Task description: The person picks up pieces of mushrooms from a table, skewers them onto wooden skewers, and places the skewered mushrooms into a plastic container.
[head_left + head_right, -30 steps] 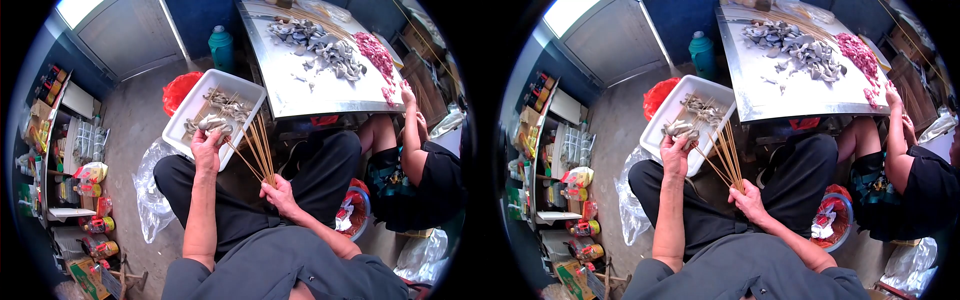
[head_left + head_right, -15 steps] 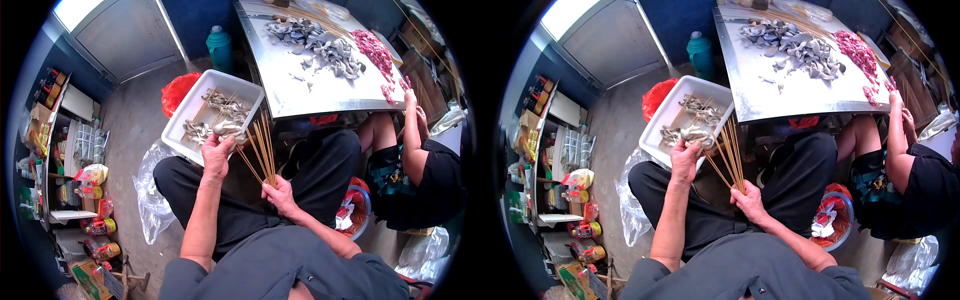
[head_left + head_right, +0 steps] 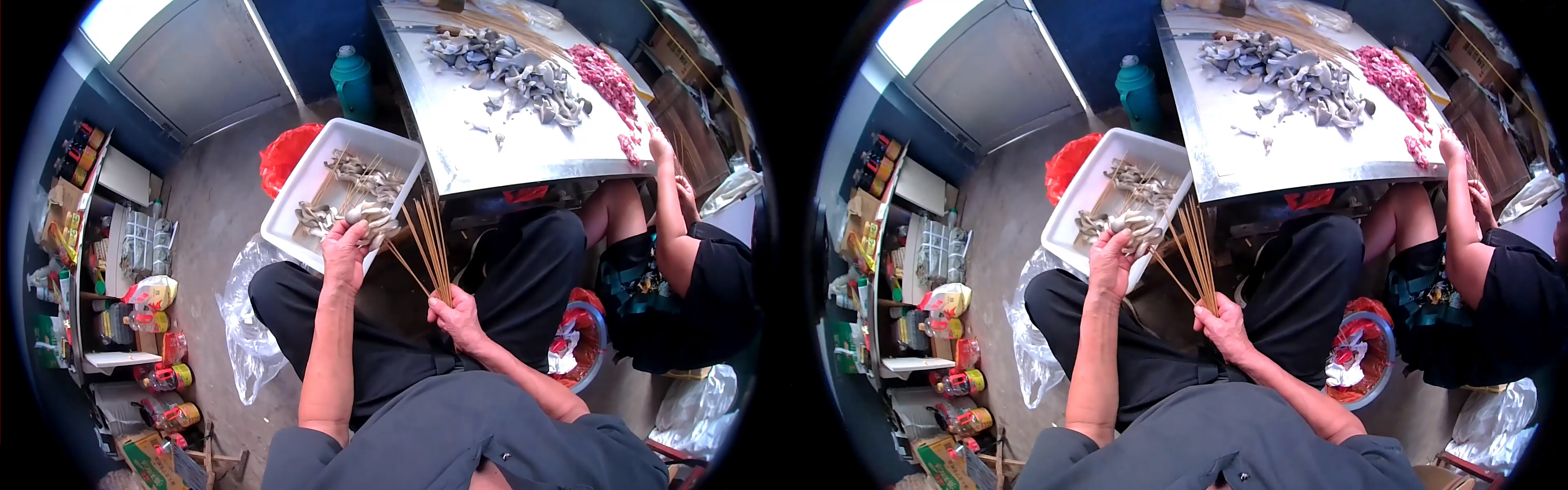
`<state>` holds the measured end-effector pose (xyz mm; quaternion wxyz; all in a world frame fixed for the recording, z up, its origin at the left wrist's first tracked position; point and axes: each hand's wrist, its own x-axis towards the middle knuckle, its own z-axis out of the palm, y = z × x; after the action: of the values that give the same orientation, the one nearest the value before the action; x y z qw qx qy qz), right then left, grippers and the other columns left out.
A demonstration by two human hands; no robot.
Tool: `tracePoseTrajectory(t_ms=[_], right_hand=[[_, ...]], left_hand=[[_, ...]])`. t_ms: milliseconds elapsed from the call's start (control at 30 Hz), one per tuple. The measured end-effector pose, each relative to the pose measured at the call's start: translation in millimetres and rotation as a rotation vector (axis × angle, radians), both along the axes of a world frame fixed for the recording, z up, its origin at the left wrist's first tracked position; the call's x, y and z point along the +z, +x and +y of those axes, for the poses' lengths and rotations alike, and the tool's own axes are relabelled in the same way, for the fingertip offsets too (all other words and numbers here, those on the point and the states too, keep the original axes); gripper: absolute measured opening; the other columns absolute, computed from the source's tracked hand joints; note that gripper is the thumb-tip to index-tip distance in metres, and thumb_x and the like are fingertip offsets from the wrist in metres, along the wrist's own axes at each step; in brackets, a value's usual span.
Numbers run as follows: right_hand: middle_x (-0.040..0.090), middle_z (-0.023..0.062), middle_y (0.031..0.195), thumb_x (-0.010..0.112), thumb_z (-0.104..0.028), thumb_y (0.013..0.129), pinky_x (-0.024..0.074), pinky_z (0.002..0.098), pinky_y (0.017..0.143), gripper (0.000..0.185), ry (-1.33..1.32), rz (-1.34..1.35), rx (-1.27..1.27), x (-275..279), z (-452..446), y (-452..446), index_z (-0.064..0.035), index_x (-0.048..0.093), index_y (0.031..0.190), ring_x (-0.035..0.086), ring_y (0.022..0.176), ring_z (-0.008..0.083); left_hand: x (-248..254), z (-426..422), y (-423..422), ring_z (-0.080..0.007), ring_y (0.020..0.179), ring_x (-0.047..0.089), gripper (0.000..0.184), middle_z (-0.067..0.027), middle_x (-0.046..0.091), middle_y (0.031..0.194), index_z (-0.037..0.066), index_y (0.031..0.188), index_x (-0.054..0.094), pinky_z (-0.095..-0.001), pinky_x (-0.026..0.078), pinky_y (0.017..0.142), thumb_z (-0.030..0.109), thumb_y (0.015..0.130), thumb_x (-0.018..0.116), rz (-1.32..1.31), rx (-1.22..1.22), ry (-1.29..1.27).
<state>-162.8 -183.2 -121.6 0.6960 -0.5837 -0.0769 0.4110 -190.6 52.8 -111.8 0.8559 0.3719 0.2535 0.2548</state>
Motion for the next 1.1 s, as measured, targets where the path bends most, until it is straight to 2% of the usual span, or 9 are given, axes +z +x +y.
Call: tracePoseTrajectory(t_ms=[167, 267, 400, 500, 567, 733, 833, 900, 1100], right_hand=[[0.055, -0.0011, 0.063, 0.057, -0.011, 0.091, 0.0292, 0.0187, 0.044, 0.006, -0.033, -0.016, -0.014, -1.0, -2.7, -3.1, -0.0055, 0.055, 0.090, 0.038, 0.048, 0.0022], [0.055, -0.0014, 0.063, 0.057, -0.011, 0.091, 0.0301, 0.0189, 0.044, 0.006, -0.023, -0.032, -0.032, -3.6, -2.9, -3.2, -0.0054, 0.055, 0.089, 0.038, 0.048, 0.0022], [0.055, -0.0016, 0.063, 0.057, -0.011, 0.091, 0.0302, 0.0189, 0.044, 0.006, -0.013, -0.068, -0.037, -3.8, -2.1, 3.7, -0.0052, 0.055, 0.090, 0.038, 0.047, 0.0022], [0.055, -0.0016, 0.063, 0.057, -0.011, 0.091, 0.0297, 0.0186, 0.043, 0.006, -0.014, -0.054, -0.043, -2.7, -2.4, 6.6, -0.0050, 0.055, 0.090, 0.038, 0.047, 0.0021], [0.055, -0.0017, 0.063, 0.058, -0.010, 0.091, 0.0294, 0.0184, 0.043, 0.006, -0.009, -0.041, -0.036, -1.5, -3.1, 6.2, -0.0050, 0.055, 0.090, 0.038, 0.047, 0.0019], [0.055, -0.0020, 0.063, 0.057, -0.011, 0.091, 0.0297, 0.0185, 0.044, 0.006, -0.016, -0.052, -0.006, -1.6, -1.5, 6.1, -0.0055, 0.055, 0.091, 0.038, 0.048, 0.0020], [0.054, -0.0020, 0.063, 0.057, -0.011, 0.091, 0.0300, 0.0187, 0.044, 0.006, -0.019, -0.064, 0.008, -2.3, -1.5, 5.7, -0.0057, 0.055, 0.091, 0.038, 0.048, 0.0022], [0.054, -0.0020, 0.063, 0.057, -0.011, 0.091, 0.0302, 0.0187, 0.045, 0.006, -0.018, -0.061, 0.011, -2.1, -0.9, 5.7, -0.0057, 0.055, 0.091, 0.038, 0.048, 0.0023], [0.054, -0.0020, 0.063, 0.057, -0.011, 0.091, 0.0308, 0.0188, 0.045, 0.006, -0.036, -0.054, 0.002, -0.9, 1.5, 5.7, -0.0055, 0.055, 0.091, 0.039, 0.048, 0.0027]], left_hand=[[12.7, -9.7, 2.2, -0.0156, 0.075, 0.065, 0.016, -0.0097, 0.066, 0.087, -0.003, 0.098, 0.060, -0.0268, 0.054, 0.061, -0.005, 0.082, 0.058, 0.037, -0.034, 0.039], [-9.2, -18.8, 1.6, -0.0248, 0.091, 0.067, 0.029, -0.0155, 0.066, 0.104, -0.004, 0.112, 0.057, -0.0322, 0.057, 0.072, -0.004, 0.083, 0.056, 0.051, -0.100, 0.055], [-9.0, -17.2, 6.2, -0.0237, 0.088, 0.067, 0.026, -0.0144, 0.066, 0.102, -0.003, 0.110, 0.057, -0.0326, 0.058, 0.071, -0.003, 0.085, 0.056, 0.020, -0.093, 0.058], [5.7, -19.9, 6.8, -0.0212, 0.083, 0.067, 0.019, -0.0126, 0.066, 0.099, 0.000, 0.107, 0.057, -0.0327, 0.058, 0.069, 0.003, 0.089, 0.058, -0.021, -0.034, 0.033], [20.3, -22.5, 7.9, -0.0103, 0.070, 0.061, 0.015, -0.0046, 0.065, 0.088, 0.003, 0.101, 0.059, -0.0256, 0.053, 0.061, 0.011, 0.089, 0.063, 0.030, -0.001, -0.029], [-6.1, -8.8, 6.5, -0.0085, 0.067, 0.059, 0.016, -0.0003, 0.063, 0.082, 0.004, 0.099, 0.060, -0.0228, 0.050, 0.058, 0.016, 0.089, 0.065, -0.015, 0.020, -0.012], [-4.1, -5.1, 5.3, -0.0091, 0.071, 0.060, 0.016, -0.0013, 0.063, 0.085, 0.004, 0.101, 0.060, -0.0231, 0.050, 0.059, 0.015, 0.090, 0.064, 0.007, 0.005, 0.010], [3.7, -7.9, 5.5, -0.0202, 0.087, 0.065, 0.023, -0.0076, 0.064, 0.097, 0.003, 0.109, 0.054, -0.0356, 0.058, 0.073, 0.004, 0.088, 0.062, 0.019, -0.048, -0.034], [14.0, -25.7, 6.1, -0.0203, 0.099, 0.062, 0.045, -0.0107, 0.059, 0.112, 0.002, 0.120, 0.046, -0.0344, 0.057, 0.080, -0.008, 0.080, 0.064, -0.048, -0.142, 0.146]])
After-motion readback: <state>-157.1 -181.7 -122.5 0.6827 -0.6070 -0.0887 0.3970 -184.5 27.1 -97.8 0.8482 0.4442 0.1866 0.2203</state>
